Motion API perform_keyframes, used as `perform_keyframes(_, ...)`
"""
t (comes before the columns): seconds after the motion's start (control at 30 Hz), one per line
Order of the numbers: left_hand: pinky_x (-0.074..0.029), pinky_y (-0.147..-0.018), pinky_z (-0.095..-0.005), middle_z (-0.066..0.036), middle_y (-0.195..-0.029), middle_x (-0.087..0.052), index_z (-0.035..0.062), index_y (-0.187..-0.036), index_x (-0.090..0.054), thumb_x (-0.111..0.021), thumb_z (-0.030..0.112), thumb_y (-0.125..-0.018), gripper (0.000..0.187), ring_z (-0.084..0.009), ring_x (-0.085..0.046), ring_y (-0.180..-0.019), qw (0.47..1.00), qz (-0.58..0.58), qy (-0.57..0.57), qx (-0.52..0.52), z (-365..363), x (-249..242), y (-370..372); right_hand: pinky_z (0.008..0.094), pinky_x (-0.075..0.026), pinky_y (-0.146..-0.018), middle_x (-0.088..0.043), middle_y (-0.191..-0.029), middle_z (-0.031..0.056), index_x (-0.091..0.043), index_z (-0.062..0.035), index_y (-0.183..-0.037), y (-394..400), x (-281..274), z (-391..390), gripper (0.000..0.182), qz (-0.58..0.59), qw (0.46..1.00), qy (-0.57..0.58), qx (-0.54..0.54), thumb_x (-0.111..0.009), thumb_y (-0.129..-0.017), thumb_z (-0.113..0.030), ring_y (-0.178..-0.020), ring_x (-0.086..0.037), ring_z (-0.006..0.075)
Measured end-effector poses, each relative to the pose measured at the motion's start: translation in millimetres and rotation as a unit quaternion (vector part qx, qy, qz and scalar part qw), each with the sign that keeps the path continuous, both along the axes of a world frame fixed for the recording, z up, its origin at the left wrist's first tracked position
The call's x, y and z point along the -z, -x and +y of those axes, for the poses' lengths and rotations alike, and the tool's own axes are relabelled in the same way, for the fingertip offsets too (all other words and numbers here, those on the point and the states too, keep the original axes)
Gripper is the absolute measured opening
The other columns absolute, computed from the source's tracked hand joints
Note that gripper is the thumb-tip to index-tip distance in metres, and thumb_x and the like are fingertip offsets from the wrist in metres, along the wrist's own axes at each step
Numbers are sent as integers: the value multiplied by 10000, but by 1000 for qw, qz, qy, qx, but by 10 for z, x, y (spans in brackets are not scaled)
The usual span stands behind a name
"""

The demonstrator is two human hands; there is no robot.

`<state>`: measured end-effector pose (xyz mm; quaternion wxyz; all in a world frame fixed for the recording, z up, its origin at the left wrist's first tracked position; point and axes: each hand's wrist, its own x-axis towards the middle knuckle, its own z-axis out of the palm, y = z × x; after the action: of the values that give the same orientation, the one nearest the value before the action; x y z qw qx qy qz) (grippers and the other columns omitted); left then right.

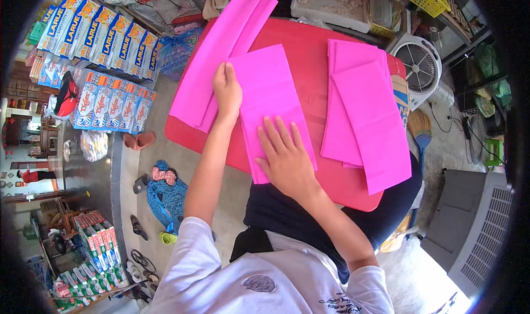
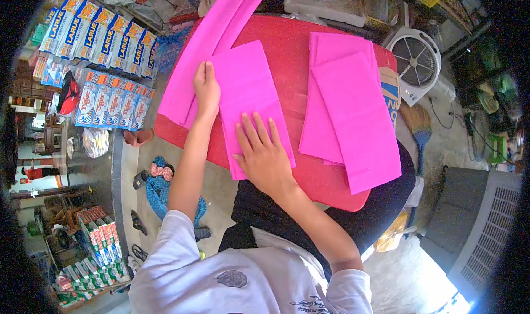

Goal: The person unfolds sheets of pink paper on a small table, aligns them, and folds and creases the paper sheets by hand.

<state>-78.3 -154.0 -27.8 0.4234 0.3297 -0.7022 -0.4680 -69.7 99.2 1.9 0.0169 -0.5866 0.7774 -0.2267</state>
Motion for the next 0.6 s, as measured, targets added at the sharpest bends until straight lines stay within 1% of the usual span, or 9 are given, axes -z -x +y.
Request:
perform_keyframes(0.07, -490, -807, -356, -81, -916, -662, -54, -1062, -639, -498, 216, -1135, 313, -156, -597, -870, 1000, -11, 20, -5, -13, 52, -24, 589, -242, -1281, -418, -1648, 210, -531, -65, -1539, -27, -22, 3, 633, -6, 1000, 3, -2, -609, -1026, -427, -1556, -338, 409)
perform_keyframes(0.17, -500, -898, -315, -89, -1076, -700, -64, -1176, -651, -556, 319, -1130, 397, -133, -621, -1019, 999, -17, -30, 14, 164, -155, -24, 593, -244, -1279, -414, -1646, 223, -532, -62, -1537, -43, -62, -2, 633, -26, 1000, 11, -7, -635, -1016, -405, -1560, -330, 413)
perform_keyframes(0.2, -503, -893, -313, -79, -1062, -698, -54, -1161, -646, -601, 341, -1110, 400, -130, -623, -1004, 999, 16, 2, 28, 184, -151, 6, 596, -246, -1278, -411, -1647, 228, -532, -59, -1535, -35, -72, 5, 632, -33, 999, 13, -8, -648, -1011, -393, -1561, -328, 415)
perform_keyframes(0.3, -502, -887, -306, -66, -1064, -694, -43, -1153, -645, -598, 308, -1114, 356, -129, -622, -996, 999, 14, 4, 50, 150, -87, -18, 606, -264, -1264, -380, -1646, 271, -531, -27, -1515, -2, -141, 142, 627, -127, 986, 102, 45, -717, -968, -270, -1548, -327, 466)
perform_keyframes(0.4, -508, -793, -328, -62, -940, -667, -36, -1081, -622, -555, 216, -1121, 264, -126, -622, -884, 998, 50, -3, 47, 130, -57, -15, 603, -297, -1244, -343, -1638, 322, -530, 9, -1483, -142, -253, 392, 628, -207, 951, 156, 169, -749, -910, -126, -1521, -337, 527)
perform_keyframes(0.5, -481, -745, -319, -35, -900, -627, -24, -1045, -606, -530, 223, -1131, 272, -110, -571, -832, 998, 46, -40, 24, 80, -15, -40, 584, -335, -1224, -319, -1630, 355, -533, 25, -1458, -288, -185, 545, 610, -275, 927, 164, 193, -740, -891, -64, -1496, -354, 561)
perform_keyframes(0.53, -442, -698, -315, 1, -845, -561, -12, -992, -572, -509, 229, -1140, 290, -94, -507, -785, 997, 49, -45, 34, 78, -22, -47, 567, -368, -1208, -318, -1631, 354, -540, 25, -1447, -308, -186, 553, 598, -253, 934, 166, 189, -736, -888, -50, -1483, -381, 552)
perform_keyframes(0.6, -428, -687, -312, 12, -822, -534, -3, -948, -552, -503, 224, -1143, 303, -86, -487, -773, 997, 52, -38, 37, 95, -35, -48, 562, -378, -1202, -326, -1628, 353, -547, 26, -1441, -320, -180, 556, 589, -254, 933, 173, 188, -733, -886, -46, -1478, -392, 544)
